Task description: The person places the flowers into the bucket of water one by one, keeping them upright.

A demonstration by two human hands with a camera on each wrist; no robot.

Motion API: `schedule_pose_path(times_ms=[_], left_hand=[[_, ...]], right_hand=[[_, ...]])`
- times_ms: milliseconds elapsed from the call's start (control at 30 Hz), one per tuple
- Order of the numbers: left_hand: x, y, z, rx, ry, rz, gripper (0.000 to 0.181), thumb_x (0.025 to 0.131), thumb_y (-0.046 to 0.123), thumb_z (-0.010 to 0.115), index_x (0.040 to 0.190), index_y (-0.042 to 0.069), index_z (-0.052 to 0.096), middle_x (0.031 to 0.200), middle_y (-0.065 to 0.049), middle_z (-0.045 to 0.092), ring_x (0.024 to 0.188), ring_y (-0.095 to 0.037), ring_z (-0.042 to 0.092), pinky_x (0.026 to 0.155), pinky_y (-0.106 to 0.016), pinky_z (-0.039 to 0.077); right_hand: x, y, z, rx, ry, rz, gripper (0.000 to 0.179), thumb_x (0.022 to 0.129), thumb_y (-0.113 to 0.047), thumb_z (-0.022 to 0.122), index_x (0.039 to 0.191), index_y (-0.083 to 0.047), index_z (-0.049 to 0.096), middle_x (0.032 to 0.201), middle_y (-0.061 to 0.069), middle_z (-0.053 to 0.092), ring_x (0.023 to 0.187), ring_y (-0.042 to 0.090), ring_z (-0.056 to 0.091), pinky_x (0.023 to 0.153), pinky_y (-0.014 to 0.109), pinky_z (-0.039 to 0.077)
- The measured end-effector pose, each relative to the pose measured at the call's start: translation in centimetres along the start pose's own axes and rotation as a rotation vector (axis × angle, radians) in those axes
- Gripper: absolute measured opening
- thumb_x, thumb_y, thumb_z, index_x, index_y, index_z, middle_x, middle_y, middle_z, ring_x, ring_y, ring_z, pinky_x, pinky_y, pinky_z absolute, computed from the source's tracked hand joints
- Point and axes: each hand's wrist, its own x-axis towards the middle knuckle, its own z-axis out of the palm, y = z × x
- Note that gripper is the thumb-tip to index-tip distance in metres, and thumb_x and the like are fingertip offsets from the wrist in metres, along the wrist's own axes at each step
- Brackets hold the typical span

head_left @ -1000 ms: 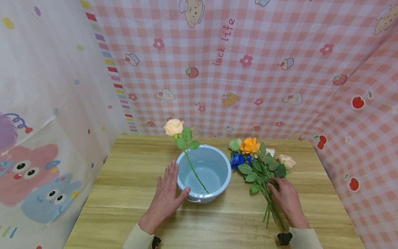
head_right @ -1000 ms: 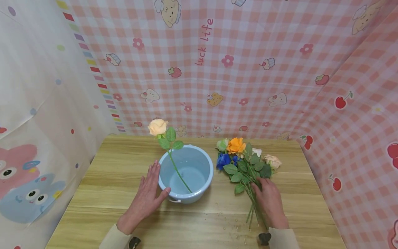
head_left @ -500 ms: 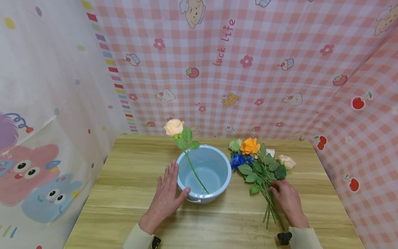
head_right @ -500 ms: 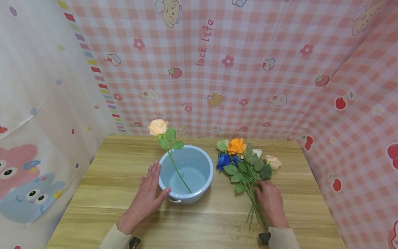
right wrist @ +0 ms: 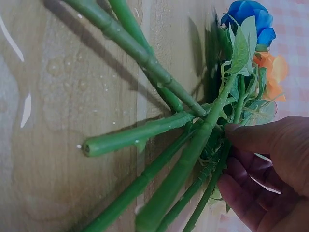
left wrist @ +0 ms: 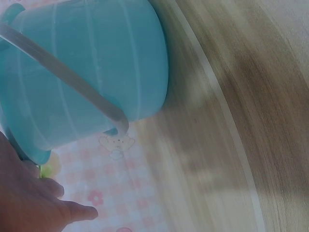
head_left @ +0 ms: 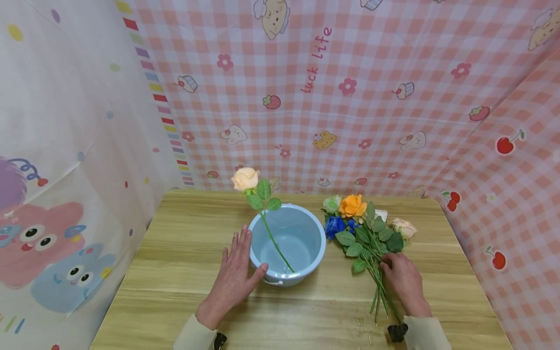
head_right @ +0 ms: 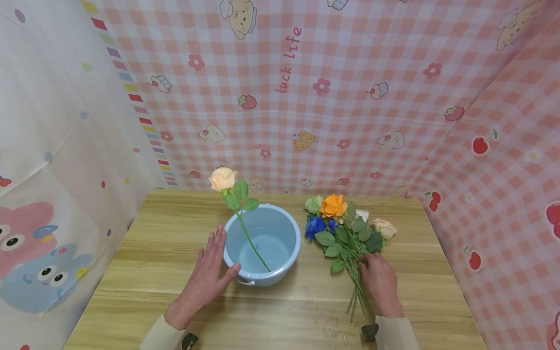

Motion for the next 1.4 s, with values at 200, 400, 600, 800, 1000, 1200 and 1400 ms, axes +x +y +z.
schedule_pose_path(times_ms=[200, 400, 600, 800, 1000, 1200, 1400], left_hand=[[0.0, -0.1, 0.1, -0.001, 0.005, 0.000, 0.094, 0.101, 0.055, 0.053, 0.167, 0.005, 0.008, 0.174, -0.013, 0.005, 0.157, -0.042, 0.009, 0.116, -0.075, 0.018], [0.0, -0.1, 0.1, 0.004, 0.007, 0.000, 0.094, 0.101, 0.056, 0.053, 0.167, 0.006, 0.007, 0.174, -0.012, 0.005, 0.157, -0.042, 0.010, 0.116, -0.075, 0.019], [-0.1, -0.2, 0.2, 0.011, 0.014, 0.003, 0.093, 0.101, 0.055, 0.052, 0.167, 0.006, 0.007, 0.174, -0.014, 0.007, 0.157, -0.042, 0.010, 0.115, -0.075, 0.020], [-0.1, -0.1, 0.0, 0.005, 0.004, -0.002, 0.094, 0.101, 0.056, 0.052, 0.167, 0.007, 0.006, 0.174, -0.009, 0.000, 0.158, -0.040, 0.007, 0.116, -0.075, 0.018], [-0.1, -0.2, 0.1, 0.008, 0.005, 0.002, 0.094, 0.101, 0.056, 0.052, 0.167, 0.007, 0.006, 0.174, -0.009, 0.000, 0.158, -0.040, 0.007, 0.116, -0.074, 0.018], [0.0, -0.2, 0.1, 0.003, 0.005, 0.006, 0.093, 0.102, 0.056, 0.052, 0.167, 0.006, 0.006, 0.174, -0.012, 0.003, 0.157, -0.041, 0.008, 0.116, -0.075, 0.018], [0.0, -0.1, 0.1, -0.004, 0.007, 0.006, 0.094, 0.101, 0.056, 0.052, 0.167, 0.006, 0.007, 0.174, -0.012, 0.005, 0.157, -0.041, 0.008, 0.116, -0.075, 0.018]], right_hand=[[-0.1, -0.3, 0.0, -0.013, 0.020, 0.004, 0.011, 0.093, -0.006, 0.071, 0.101, 0.000, 0.075, 0.092, 0.015, 0.069, 0.085, 0.040, 0.068, 0.072, 0.059, 0.054], [-0.3, -0.6, -0.2, -0.011, 0.044, 0.012, 0.011, 0.094, -0.007, 0.069, 0.101, -0.001, 0.076, 0.094, 0.015, 0.069, 0.085, 0.039, 0.068, 0.070, 0.059, 0.054], [-0.6, -1.2, -0.8, 0.008, 0.069, 0.029, 0.014, 0.096, -0.009, 0.068, 0.104, -0.001, 0.076, 0.098, 0.017, 0.070, 0.088, 0.042, 0.069, 0.071, 0.061, 0.055], [-0.8, -1.8, -1.2, 0.021, 0.126, 0.033, 0.010, 0.094, -0.007, 0.072, 0.101, -0.001, 0.076, 0.094, 0.015, 0.070, 0.083, 0.038, 0.069, 0.067, 0.057, 0.055], [-1.0, -2.3, -1.4, 0.035, 0.214, 0.006, 0.007, 0.092, -0.005, 0.075, 0.098, -0.001, 0.077, 0.090, 0.013, 0.069, 0.078, 0.035, 0.068, 0.064, 0.055, 0.054], [-1.2, -3.0, -1.7, 0.054, 0.258, 0.002, 0.007, 0.092, -0.004, 0.075, 0.097, -0.002, 0.076, 0.090, 0.013, 0.069, 0.079, 0.035, 0.069, 0.064, 0.056, 0.054], [-1.3, -3.7, -2.1, 0.084, 0.272, 0.015, 0.008, 0.093, -0.006, 0.074, 0.099, -0.002, 0.076, 0.093, 0.015, 0.070, 0.082, 0.036, 0.069, 0.067, 0.057, 0.053]])
